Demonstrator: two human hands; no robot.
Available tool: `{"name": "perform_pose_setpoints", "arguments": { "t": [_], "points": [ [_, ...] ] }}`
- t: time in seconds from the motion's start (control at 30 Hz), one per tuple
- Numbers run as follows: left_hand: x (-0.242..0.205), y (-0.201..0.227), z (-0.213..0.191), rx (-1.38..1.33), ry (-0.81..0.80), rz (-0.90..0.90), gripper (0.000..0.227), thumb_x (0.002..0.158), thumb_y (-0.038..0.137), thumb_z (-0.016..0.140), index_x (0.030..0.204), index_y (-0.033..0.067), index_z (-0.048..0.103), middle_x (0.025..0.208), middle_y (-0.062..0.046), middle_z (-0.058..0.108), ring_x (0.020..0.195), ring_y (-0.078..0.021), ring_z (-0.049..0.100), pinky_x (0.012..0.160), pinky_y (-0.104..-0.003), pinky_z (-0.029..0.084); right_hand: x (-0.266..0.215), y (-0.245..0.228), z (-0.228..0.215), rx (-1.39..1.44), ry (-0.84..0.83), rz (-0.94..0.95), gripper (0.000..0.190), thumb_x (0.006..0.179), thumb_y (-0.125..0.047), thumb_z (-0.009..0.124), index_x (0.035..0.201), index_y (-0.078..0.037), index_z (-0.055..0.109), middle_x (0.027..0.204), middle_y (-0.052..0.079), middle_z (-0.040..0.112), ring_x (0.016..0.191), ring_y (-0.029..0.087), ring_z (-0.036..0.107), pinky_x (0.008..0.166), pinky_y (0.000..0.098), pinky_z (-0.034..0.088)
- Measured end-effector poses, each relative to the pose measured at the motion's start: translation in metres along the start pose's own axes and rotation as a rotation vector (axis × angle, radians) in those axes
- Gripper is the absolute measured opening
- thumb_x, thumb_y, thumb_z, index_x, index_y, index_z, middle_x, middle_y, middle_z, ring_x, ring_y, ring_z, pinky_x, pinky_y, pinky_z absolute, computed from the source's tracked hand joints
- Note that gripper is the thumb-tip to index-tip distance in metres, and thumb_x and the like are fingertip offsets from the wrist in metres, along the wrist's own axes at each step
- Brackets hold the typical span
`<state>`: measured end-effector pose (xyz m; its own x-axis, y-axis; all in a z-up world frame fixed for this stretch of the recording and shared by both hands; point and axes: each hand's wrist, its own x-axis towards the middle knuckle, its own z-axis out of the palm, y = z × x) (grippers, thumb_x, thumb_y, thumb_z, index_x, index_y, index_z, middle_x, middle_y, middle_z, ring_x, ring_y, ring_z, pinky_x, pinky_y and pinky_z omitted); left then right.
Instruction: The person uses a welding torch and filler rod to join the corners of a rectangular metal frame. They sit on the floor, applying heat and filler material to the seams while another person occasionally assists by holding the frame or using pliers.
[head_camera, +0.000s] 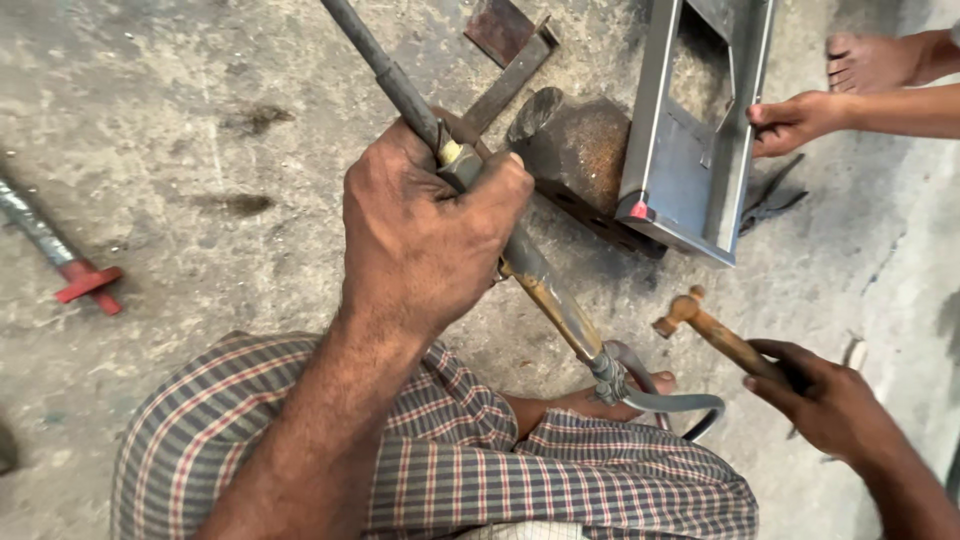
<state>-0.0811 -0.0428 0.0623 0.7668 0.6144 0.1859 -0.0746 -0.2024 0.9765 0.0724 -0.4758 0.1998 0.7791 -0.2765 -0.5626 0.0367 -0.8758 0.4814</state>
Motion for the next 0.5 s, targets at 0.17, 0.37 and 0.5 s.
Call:
{"name": "perform_pose_setpoints", "arguments": {
  "t": [0.17, 0.37, 0.5],
  "points": [
    [0.000, 0.001, 0.002, -0.184, -0.086, -0.420, 0.021, 0.092, 0.023, 0.065, 0.079, 0.0065, 0.069, 0.062, -0.003, 0.066, 0.052, -0.0106, 0.068, 0.042, -0.028, 0.058, 0.013, -0.028, 0.015, -0.100, 0.051, -0.375, 0.045, 0.092, -0.039, 0.073, 0.133, -0.022, 0.070, 0.121, 0.011, 0.077, 0.103, 0.028, 0.074, 0.090, 0.0412, 0.060],
    [0.000, -0.002, 0.014, -0.190, -0.148, -0.396, 0.018, 0.094, 0.022, 0.068, 0.084, 0.0076, 0.069, 0.068, -0.003, 0.069, 0.058, -0.0119, 0.070, 0.051, -0.030, 0.064, -0.038, -0.099, -0.010, 0.218, -0.074, -0.579, 0.061, 0.089, -0.049, 0.064, 0.146, -0.027, 0.058, 0.137, 0.010, 0.069, 0.110, 0.029, 0.075, 0.089, 0.0479, 0.061],
    [-0.001, 0.003, 0.028, -0.281, -0.232, -0.542, 0.022, 0.093, 0.028, 0.069, 0.083, 0.0080, 0.066, 0.073, -0.003, 0.071, 0.059, -0.0125, 0.075, 0.057, -0.032, 0.064, -0.078, -0.186, -0.014, 0.465, -0.356, -0.819, 0.088, 0.092, -0.051, 0.070, 0.163, -0.014, 0.034, 0.147, 0.026, 0.058, 0.108, 0.035, 0.071, 0.082, 0.0522, 0.062]
  ]
}}
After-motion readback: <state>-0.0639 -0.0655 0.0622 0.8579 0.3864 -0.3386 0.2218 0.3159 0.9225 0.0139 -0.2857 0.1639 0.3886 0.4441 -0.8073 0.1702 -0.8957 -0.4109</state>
